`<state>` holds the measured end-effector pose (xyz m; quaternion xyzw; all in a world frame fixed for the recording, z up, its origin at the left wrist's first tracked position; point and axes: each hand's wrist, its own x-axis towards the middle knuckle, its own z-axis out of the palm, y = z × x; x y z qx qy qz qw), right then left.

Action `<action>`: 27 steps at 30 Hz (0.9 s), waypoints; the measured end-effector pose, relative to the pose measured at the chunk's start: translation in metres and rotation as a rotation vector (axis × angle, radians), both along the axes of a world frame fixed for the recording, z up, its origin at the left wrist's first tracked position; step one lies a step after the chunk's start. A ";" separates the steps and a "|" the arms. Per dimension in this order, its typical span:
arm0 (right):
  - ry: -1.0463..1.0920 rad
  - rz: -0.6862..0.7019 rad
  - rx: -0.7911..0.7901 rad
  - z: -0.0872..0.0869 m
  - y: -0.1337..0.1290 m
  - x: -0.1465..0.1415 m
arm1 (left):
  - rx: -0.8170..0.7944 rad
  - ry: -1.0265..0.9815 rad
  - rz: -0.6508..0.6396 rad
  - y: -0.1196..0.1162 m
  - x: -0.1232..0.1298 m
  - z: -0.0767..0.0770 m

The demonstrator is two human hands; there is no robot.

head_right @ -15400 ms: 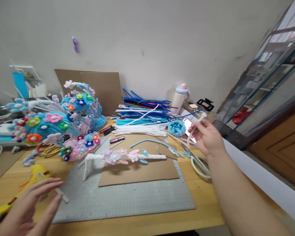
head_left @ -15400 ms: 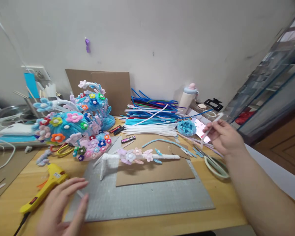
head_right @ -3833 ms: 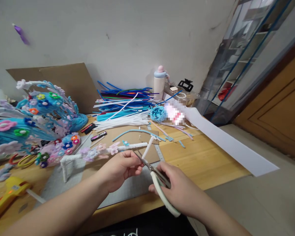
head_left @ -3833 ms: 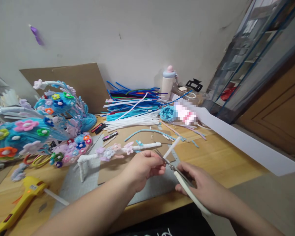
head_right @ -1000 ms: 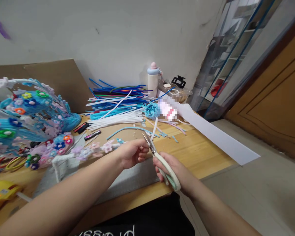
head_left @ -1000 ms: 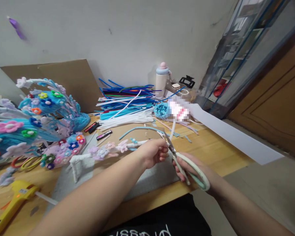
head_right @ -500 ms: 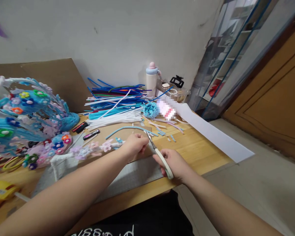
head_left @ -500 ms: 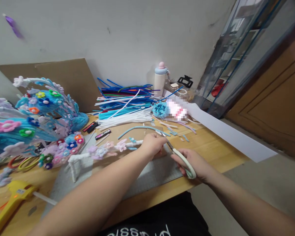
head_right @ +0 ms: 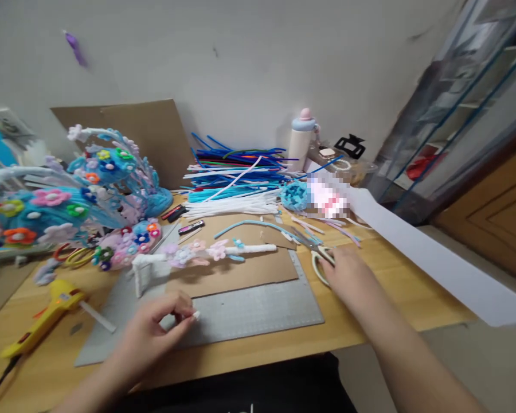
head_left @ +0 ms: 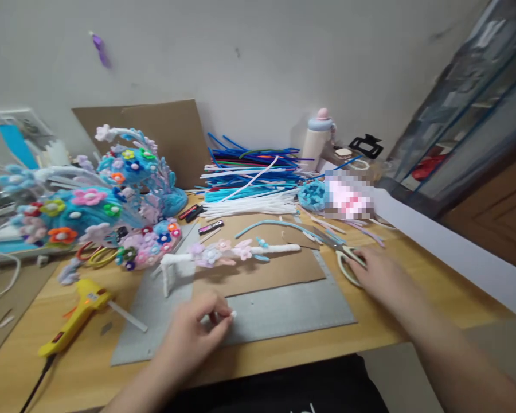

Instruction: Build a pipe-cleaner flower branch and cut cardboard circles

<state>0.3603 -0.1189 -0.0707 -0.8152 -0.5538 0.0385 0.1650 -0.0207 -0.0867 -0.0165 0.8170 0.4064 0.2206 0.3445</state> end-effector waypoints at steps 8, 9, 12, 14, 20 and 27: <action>-0.109 0.005 0.074 -0.016 0.006 -0.008 | 0.509 0.518 0.011 -0.015 -0.084 -0.007; -0.125 -0.011 0.098 -0.016 0.004 -0.012 | 0.553 0.576 -0.020 -0.014 -0.087 -0.009; -0.153 -0.082 0.246 -0.008 -0.005 -0.026 | 0.610 0.653 -0.093 -0.011 -0.088 -0.014; -0.135 -0.089 0.350 0.000 -0.011 -0.035 | 0.617 0.655 -0.105 -0.009 -0.087 -0.017; -0.100 -0.025 0.492 0.021 -0.018 -0.057 | 0.569 0.658 -0.124 -0.008 -0.084 -0.016; -0.067 0.020 0.508 0.024 -0.018 -0.077 | 0.506 0.721 -0.189 -0.003 -0.080 -0.013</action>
